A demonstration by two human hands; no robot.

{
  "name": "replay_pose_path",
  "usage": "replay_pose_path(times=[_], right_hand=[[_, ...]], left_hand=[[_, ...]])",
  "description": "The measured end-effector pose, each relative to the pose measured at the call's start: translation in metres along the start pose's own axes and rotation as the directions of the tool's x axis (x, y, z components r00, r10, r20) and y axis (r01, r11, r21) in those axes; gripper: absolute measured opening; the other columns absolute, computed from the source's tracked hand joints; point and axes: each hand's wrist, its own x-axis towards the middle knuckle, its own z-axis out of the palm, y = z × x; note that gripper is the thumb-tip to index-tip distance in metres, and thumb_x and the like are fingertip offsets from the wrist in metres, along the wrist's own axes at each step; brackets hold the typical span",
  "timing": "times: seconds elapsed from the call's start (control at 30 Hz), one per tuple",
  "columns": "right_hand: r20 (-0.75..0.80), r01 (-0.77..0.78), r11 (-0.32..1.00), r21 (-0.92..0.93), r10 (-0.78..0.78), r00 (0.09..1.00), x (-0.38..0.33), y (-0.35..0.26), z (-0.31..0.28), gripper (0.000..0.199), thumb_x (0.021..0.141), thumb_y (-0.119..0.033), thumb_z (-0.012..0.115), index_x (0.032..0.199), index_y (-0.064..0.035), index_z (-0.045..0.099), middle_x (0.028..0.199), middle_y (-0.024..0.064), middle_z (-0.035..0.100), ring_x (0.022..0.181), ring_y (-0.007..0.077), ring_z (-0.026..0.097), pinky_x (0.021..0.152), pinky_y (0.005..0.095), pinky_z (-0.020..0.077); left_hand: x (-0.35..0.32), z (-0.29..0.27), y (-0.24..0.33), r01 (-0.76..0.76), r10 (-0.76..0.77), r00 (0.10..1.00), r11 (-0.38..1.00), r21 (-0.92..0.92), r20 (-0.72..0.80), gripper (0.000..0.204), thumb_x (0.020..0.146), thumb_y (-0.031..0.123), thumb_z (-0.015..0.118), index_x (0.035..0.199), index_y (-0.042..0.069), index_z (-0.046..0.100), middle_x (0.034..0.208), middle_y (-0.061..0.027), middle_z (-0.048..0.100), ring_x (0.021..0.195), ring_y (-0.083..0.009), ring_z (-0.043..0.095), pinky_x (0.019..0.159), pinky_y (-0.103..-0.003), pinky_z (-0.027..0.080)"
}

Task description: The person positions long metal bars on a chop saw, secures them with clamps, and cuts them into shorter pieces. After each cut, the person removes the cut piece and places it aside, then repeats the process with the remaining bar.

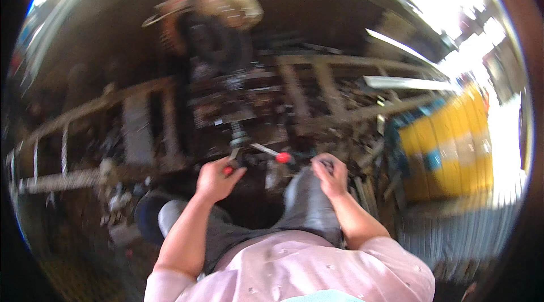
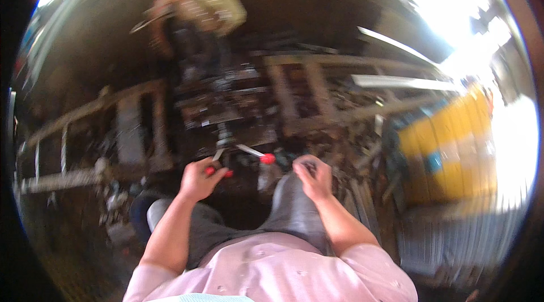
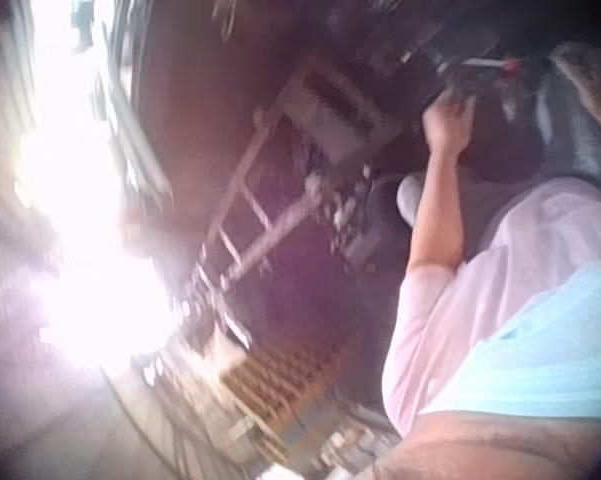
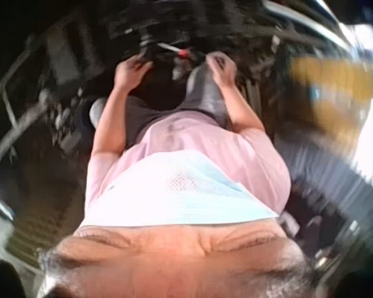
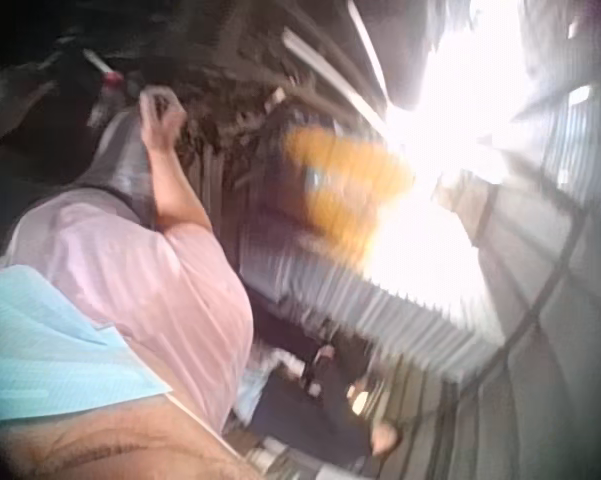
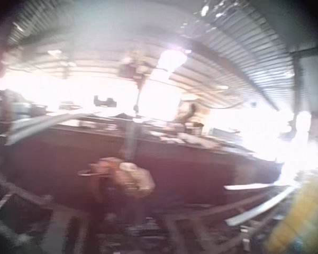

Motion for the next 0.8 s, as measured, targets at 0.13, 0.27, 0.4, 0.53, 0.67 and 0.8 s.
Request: replay_pose_path(times=[0.13,0.27,0.4,0.53,0.67,0.8], right_hand=[[-0.179,-0.010,0.937,0.349,0.078,0.981,0.050,0.010,-0.035,0.038,0.111,-0.039,0.068,0.104,-0.0018,0.072,0.085,0.0061,0.071,0.071,0.0129,0.065,0.063,0.0316,0.0526],[-0.467,0.114,0.808,0.578,0.213,0.858,0.133,-0.007,-0.113,0.057,0.112,-0.059,0.059,0.106,-0.0038,0.071,0.082,0.0050,0.069,0.070,0.0149,0.065,0.065,0.0334,0.0552],[-0.478,0.106,0.634,0.766,0.451,0.754,0.206,-0.012,-0.191,0.084,0.099,-0.079,0.064,0.130,-0.0008,0.060,0.113,0.0168,0.068,0.098,0.0250,0.067,0.091,0.0459,0.0590],[-0.409,0.153,0.560,0.814,0.366,0.836,0.247,-0.042,-0.181,0.107,0.089,-0.078,0.078,0.155,-0.0003,0.045,0.142,0.0215,0.057,0.135,0.0343,0.058,0.120,0.0534,0.0460],[-0.449,0.303,0.414,0.858,0.320,0.834,0.282,-0.004,-0.186,0.063,0.091,-0.050,0.087,0.132,-0.0097,0.061,0.114,0.0104,0.070,0.106,0.0287,0.069,0.104,0.0533,0.0555],[-0.552,0.455,0.326,0.829,0.345,0.759,0.288,0.003,-0.179,0.025,0.095,-0.027,0.076,0.107,-0.0111,0.061,0.091,0.0043,0.065,0.087,0.0219,0.067,0.085,0.0410,0.0599]], left_hand=[[-0.003,0.010,-0.009,-0.117,0.109,0.990,0.990,-0.079,-0.091,0.024,0.093,0.019,0.085,0.087,0.000,0.072,0.065,-0.0061,0.059,0.064,-0.0122,0.051,0.062,-0.034,0.046],[0.002,0.018,-0.021,-0.082,0.079,0.989,0.997,-0.017,-0.125,0.024,0.089,0.016,0.085,0.082,-0.001,0.069,0.068,-0.0166,0.062,0.060,-0.0270,0.058,0.061,-0.041,0.046],[0.005,0.024,-0.026,-0.127,0.121,0.980,0.992,-0.023,-0.156,0.028,0.090,0.013,0.081,0.077,-0.003,0.063,0.064,-0.0151,0.059,0.058,-0.0225,0.053,0.059,-0.039,0.043],[0.002,0.024,-0.026,-0.131,0.129,0.968,0.991,0.005,-0.216,0.030,0.091,0.011,0.080,0.075,-0.003,0.060,0.060,-0.0102,0.053,0.057,-0.0161,0.046,0.056,-0.037,0.038],[0.005,0.030,-0.033,-0.096,0.078,0.977,0.992,-0.082,-0.201,0.030,0.093,0.011,0.079,0.075,-0.003,0.060,0.060,-0.0067,0.052,0.058,-0.0127,0.044,0.056,-0.035,0.036],[0.007,0.036,-0.042,-0.103,0.081,0.966,0.992,-0.078,-0.245,0.029,0.094,0.011,0.078,0.076,-0.003,0.061,0.060,-0.0046,0.050,0.058,-0.0110,0.042,0.054,-0.034,0.035]])
